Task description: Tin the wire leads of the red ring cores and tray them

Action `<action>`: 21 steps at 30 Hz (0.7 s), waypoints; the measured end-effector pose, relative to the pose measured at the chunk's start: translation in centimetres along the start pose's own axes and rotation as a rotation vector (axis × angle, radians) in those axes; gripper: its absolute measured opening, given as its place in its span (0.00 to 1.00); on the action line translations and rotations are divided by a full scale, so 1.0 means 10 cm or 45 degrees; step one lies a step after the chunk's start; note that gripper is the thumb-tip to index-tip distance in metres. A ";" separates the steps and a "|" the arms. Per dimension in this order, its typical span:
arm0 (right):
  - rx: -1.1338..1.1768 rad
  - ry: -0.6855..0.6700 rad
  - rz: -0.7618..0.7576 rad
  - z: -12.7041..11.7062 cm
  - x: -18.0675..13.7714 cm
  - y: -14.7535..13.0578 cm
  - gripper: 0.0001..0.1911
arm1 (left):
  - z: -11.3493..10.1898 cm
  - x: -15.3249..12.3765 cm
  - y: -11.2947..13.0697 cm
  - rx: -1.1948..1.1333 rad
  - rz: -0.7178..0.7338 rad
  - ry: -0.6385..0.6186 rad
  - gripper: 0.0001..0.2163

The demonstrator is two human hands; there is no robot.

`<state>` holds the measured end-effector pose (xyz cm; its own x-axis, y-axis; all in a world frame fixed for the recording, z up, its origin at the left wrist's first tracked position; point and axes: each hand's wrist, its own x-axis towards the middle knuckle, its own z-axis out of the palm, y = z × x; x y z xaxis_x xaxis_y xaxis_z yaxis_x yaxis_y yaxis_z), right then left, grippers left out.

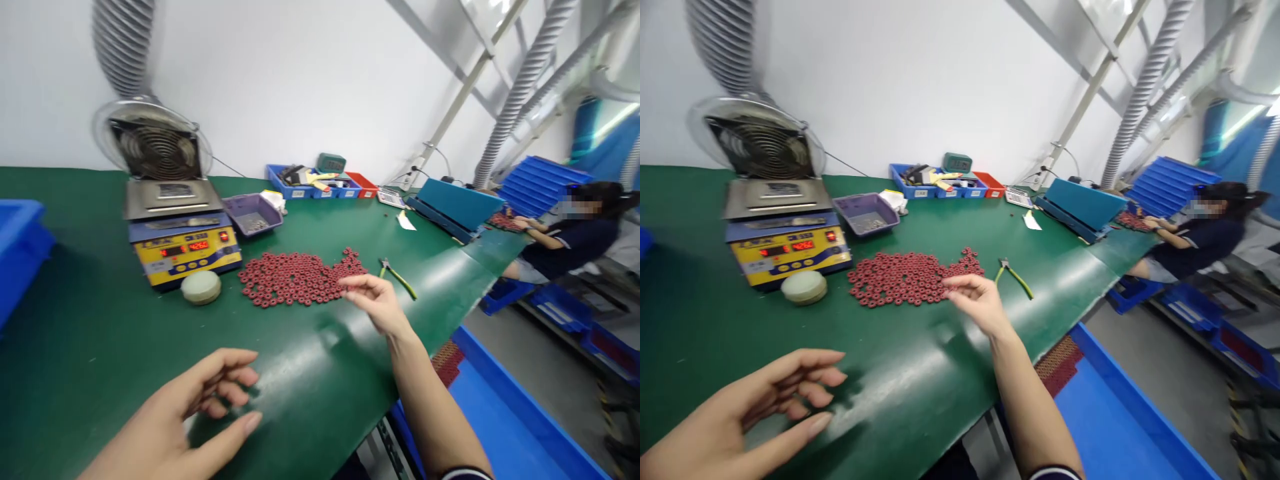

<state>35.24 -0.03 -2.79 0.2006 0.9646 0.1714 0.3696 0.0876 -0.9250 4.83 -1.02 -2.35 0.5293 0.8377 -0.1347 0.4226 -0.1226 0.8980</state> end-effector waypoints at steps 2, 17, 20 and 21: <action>0.328 -0.404 -0.017 0.39 -0.10 -0.23 0.12 | -0.07 0.02 0.15 -0.085 -0.045 -0.048 0.19; 0.482 -0.606 -0.146 1.28 -0.36 -0.58 0.05 | -0.23 0.16 0.13 -0.049 0.057 0.139 0.18; 0.582 -0.665 -0.035 1.27 -0.37 -0.57 0.09 | -0.22 0.12 0.17 0.080 0.199 0.066 0.17; 0.615 -0.680 0.004 1.26 -0.37 -0.56 0.10 | -0.22 0.10 0.20 0.109 0.227 0.062 0.17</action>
<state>20.99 -0.94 -2.50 -0.3161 0.9441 0.0939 -0.0980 0.0660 -0.9930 4.56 0.77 0.19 0.5656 0.8234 0.0454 0.3880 -0.3143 0.8664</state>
